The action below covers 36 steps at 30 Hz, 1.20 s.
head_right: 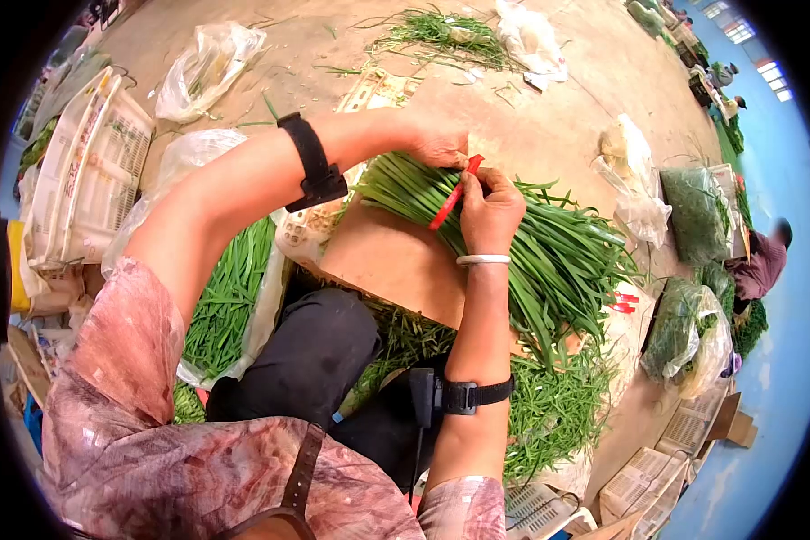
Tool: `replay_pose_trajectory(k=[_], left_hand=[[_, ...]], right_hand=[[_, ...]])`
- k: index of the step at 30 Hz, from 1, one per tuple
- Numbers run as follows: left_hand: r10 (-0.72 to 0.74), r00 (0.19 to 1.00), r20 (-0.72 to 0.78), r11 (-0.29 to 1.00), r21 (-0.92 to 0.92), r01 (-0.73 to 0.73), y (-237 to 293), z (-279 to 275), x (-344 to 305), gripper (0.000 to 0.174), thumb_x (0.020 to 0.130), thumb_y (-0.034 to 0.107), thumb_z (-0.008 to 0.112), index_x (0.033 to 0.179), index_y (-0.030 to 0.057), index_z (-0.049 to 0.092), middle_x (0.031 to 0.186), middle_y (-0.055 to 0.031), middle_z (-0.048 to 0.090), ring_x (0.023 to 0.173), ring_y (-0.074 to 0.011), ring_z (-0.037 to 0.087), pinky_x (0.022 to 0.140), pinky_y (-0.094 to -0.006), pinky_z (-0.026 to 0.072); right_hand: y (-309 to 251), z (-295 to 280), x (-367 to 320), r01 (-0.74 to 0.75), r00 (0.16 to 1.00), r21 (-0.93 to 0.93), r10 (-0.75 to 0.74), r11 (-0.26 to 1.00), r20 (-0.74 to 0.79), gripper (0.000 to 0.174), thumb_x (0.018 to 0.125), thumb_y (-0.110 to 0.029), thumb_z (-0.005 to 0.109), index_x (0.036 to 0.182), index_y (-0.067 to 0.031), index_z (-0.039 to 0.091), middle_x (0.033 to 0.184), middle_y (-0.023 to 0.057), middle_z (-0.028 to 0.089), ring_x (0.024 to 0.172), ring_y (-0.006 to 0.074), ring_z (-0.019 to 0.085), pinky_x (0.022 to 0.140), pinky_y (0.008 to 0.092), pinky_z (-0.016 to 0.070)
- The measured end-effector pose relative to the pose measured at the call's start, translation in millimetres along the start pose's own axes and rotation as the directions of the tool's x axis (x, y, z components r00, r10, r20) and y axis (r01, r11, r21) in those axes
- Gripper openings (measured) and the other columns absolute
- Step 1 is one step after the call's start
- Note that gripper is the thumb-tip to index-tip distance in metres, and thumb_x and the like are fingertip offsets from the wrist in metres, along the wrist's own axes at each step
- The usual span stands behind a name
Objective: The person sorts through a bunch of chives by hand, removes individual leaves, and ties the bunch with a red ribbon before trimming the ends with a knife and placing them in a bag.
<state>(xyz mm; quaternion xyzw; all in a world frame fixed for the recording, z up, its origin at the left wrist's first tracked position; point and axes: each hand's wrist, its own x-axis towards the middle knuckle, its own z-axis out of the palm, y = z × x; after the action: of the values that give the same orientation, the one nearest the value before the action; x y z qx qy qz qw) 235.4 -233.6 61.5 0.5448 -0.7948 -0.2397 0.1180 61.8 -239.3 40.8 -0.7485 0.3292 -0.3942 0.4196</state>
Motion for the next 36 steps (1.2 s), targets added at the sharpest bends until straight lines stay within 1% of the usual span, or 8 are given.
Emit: replay_pose_trajectory(k=[10, 15, 18, 22, 27, 30, 32, 36], left_hand=[[-0.184, 0.912, -0.366, 0.972, -0.207, 0.113, 11.3, 25.2, 1.5, 0.013, 0.071, 0.01, 0.054, 0.069, -0.0005, 0.062, 0.062, -0.0206, 0.057, 0.053, -0.0292, 0.054, 0.053, -0.0387, 0.0425], [-0.194, 0.768, -0.61, 0.969, -0.24, 0.054, 10.1, 41.4, -11.8, 0.012, 0.075, 0.011, 0.058, 0.078, 0.0014, 0.064, 0.07, -0.0175, 0.06, 0.06, -0.0231, 0.057, 0.058, -0.033, 0.0444], [-0.216, 0.811, -0.544, 0.904, -0.426, -0.044, 11.6, 42.1, -18.3, 0.013, 0.078, 0.012, 0.057, 0.083, 0.0015, 0.064, 0.071, -0.0153, 0.061, 0.062, -0.0166, 0.057, 0.061, -0.0298, 0.0445], [-0.215, 0.863, -0.457, 0.928, -0.37, 0.035, 11.1, 38.6, -23.6, 0.014, 0.081, 0.01, 0.055, 0.087, 0.0008, 0.065, 0.076, -0.0122, 0.064, 0.068, -0.0125, 0.057, 0.066, -0.028, 0.0447], [-0.171, 0.928, -0.332, 0.899, -0.438, 0.009, 5.4, 27.8, -23.1, 0.016, 0.082, 0.011, 0.057, 0.09, -0.0001, 0.064, 0.08, -0.0126, 0.065, 0.074, -0.0162, 0.059, 0.072, -0.0298, 0.0454], [-0.166, 0.914, -0.371, 0.909, -0.416, -0.004, 11.0, 26.1, -28.0, 0.016, 0.081, 0.011, 0.057, 0.091, 0.0011, 0.065, 0.079, -0.0139, 0.064, 0.073, -0.0164, 0.059, 0.071, -0.0302, 0.0456], [-0.156, 0.91, -0.384, 0.929, -0.371, 0.002, 12.2, 25.8, -29.0, 0.016, 0.08, 0.009, 0.056, 0.092, 0.0014, 0.064, 0.08, -0.016, 0.064, 0.073, -0.0191, 0.06, 0.071, -0.0314, 0.046], [-0.078, 0.926, -0.371, 0.95, -0.31, -0.044, 12.0, 23.7, -30.4, 0.017, 0.079, 0.007, 0.055, 0.092, -0.0003, 0.063, 0.082, -0.0196, 0.062, 0.074, -0.0266, 0.061, 0.071, -0.0337, 0.0464]], right_hand=[[-0.6, -0.6, 1.3, -0.015, 1.0, -0.01, 0.015, 1.0, 0.0, 0.007, 0.074, -0.003, 0.066, 0.076, 0.0029, 0.065, 0.063, 0.0075, 0.063, 0.055, 0.0091, 0.053, 0.054, 0.0243, 0.044], [0.7, 2.0, -1.1, 0.017, 0.999, -0.063, -0.019, 0.998, -0.042, 0.007, 0.073, -0.004, 0.067, 0.075, 0.0024, 0.064, 0.063, 0.01, 0.063, 0.053, 0.0118, 0.055, 0.053, 0.0256, 0.0446], [-0.6, 3.4, -4.1, 0.018, 0.998, -0.063, -0.022, 0.998, -0.063, 0.007, 0.073, -0.004, 0.067, 0.074, 0.0023, 0.064, 0.063, 0.0102, 0.063, 0.053, 0.0129, 0.056, 0.053, 0.026, 0.0446], [-3.5, 5.2, -5.3, 0.066, 0.992, -0.099, -0.076, 0.993, -0.103, 0.007, 0.073, -0.006, 0.066, 0.073, 0.0008, 0.065, 0.063, 0.0125, 0.063, 0.052, 0.0164, 0.057, 0.053, 0.028, 0.0446], [-9.6, 5.0, -14.6, 0.133, 0.983, -0.329, -0.168, 0.935, -0.079, 0.009, 0.072, -0.008, 0.067, 0.079, -0.005, 0.063, 0.084, 0.0134, 0.063, 0.074, 0.0283, 0.061, 0.063, 0.0339, 0.0474], [-16.0, 9.5, -18.1, 0.278, 0.922, -0.422, -0.363, 0.863, -0.135, 0.008, 0.072, -0.006, 0.067, 0.079, -0.0057, 0.063, 0.089, 0.0134, 0.063, 0.076, 0.0288, 0.061, 0.066, 0.0347, 0.0484], [-16.5, 11.4, -16.4, 0.213, 0.957, -0.352, -0.267, 0.911, -0.11, 0.008, 0.072, -0.005, 0.066, 0.079, -0.0052, 0.063, 0.09, 0.0127, 0.063, 0.081, 0.029, 0.06, 0.069, 0.0351, 0.0488], [-7.5, 12.8, -11.8, 0.382, 0.896, -0.405, -0.441, 0.831, -0.058, 0.009, 0.071, -0.003, 0.065, 0.08, -0.0037, 0.063, 0.089, 0.0119, 0.064, 0.082, 0.0285, 0.06, 0.074, 0.0354, 0.048]])
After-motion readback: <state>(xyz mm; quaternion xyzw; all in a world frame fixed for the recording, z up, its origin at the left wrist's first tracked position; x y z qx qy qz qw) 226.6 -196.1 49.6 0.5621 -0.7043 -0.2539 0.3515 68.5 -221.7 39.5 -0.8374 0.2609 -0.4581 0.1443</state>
